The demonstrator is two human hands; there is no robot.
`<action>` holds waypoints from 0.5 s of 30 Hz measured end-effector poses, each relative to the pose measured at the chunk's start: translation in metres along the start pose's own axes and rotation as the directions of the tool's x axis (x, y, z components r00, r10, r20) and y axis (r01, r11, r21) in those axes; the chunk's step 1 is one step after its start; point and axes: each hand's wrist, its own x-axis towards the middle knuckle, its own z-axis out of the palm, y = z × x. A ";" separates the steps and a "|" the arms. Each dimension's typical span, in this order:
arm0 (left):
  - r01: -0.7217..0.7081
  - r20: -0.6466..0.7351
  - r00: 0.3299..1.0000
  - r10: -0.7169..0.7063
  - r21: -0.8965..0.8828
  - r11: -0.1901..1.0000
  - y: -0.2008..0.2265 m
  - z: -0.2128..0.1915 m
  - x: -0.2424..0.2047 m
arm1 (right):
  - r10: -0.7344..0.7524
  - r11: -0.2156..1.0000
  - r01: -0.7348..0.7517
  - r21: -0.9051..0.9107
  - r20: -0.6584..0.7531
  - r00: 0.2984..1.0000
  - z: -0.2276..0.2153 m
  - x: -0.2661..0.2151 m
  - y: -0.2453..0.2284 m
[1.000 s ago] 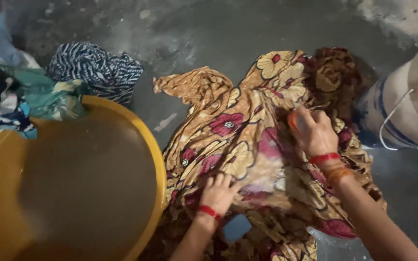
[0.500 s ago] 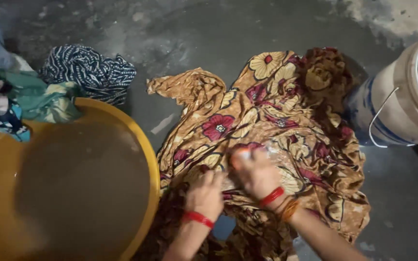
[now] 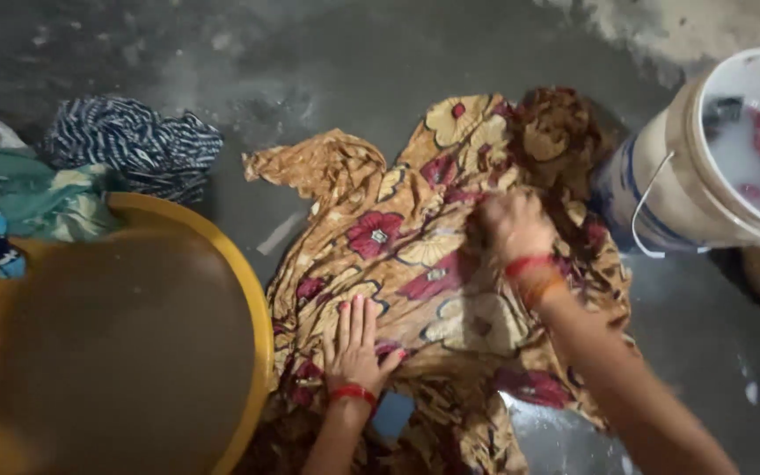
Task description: Hand washing a blanket on a floor using a scrub brush and soap.
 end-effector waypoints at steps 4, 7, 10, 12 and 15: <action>0.083 0.083 0.993 -0.088 0.058 0.995 -0.018 -0.009 -0.002 | -0.219 0.942 0.103 0.321 0.349 0.911 -0.034 -0.055 -0.119; 0.059 0.082 0.995 -0.061 0.025 0.998 -0.018 -0.009 -0.012 | -0.289 0.871 0.033 0.490 0.458 0.841 -0.037 -0.068 -0.127; 0.081 0.119 0.990 -0.082 0.019 0.997 -0.018 -0.016 -0.007 | -0.156 0.905 -0.023 0.424 0.383 0.910 -0.017 -0.037 -0.059; 0.106 0.156 0.982 -0.109 0.027 0.994 -0.020 -0.018 -0.005 | -0.105 0.959 0.048 0.278 0.195 0.975 0.007 -0.021 -0.011; 0.084 0.125 0.988 -0.085 0.009 0.996 -0.023 -0.011 -0.005 | 0.090 0.990 -0.114 0.086 0.246 0.965 0.040 -0.008 0.028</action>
